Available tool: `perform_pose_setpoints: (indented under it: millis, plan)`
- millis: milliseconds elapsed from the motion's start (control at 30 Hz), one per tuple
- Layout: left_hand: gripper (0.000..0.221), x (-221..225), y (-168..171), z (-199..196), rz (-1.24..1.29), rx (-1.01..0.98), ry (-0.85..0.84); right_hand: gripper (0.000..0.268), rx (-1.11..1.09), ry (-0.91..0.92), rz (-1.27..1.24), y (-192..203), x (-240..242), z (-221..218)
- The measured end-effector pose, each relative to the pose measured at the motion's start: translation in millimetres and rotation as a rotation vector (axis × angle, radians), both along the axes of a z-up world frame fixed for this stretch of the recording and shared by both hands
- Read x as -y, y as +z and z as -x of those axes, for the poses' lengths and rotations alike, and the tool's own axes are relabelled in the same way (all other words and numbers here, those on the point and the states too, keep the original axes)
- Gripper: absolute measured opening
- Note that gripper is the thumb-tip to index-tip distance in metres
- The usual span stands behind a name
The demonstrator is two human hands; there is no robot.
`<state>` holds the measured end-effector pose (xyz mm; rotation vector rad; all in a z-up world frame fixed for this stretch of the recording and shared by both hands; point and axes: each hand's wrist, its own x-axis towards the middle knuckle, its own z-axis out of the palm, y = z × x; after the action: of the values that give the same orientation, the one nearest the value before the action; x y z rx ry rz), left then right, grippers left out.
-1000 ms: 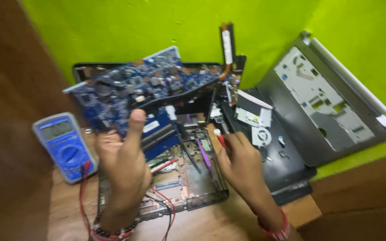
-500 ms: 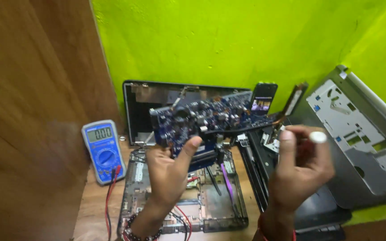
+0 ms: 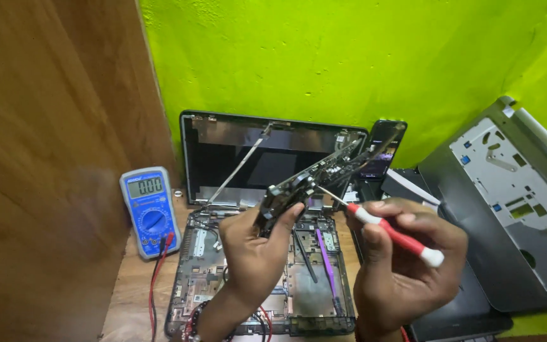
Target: Inspecting a laptop motherboard for damage or faults using a screwdriver to point at specific traces and components.
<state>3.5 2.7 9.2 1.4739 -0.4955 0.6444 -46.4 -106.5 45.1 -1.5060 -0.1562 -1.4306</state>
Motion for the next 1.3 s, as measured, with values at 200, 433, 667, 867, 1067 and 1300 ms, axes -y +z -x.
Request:
perform_pose_setpoints:
  millis: [200,433,667,867,1067,1300]
  plan:
    - [0.017,5.4,-1.6,-0.6,0.04,-0.074,0.104,0.02,-0.018,-0.03,0.093,-0.9,-13.2,0.7]
    - [0.054,19.5,-40.5,-10.9,0.146,0.149,0.253,0.016,-0.085,-0.063,0.152,2.7,-17.1,-2.8]
    - [0.013,3.0,9.2,4.4,0.086,-0.064,-0.002,0.017,-0.109,-0.052,0.132,1.9,-18.3,-3.2]
    - [0.013,9.2,-4.6,2.6,0.094,-0.074,0.034,0.017,-0.095,-0.119,0.148,0.2,-19.0,-4.4]
    - [0.017,12.0,-6.1,1.5,0.112,-0.029,0.089,0.017,-0.088,-0.122,0.125,0.6,-21.1,-5.0]
    - [0.008,12.8,-7.9,0.1,0.083,0.01,0.104,0.016,-0.07,-0.077,0.127,-1.3,-19.9,-5.8]
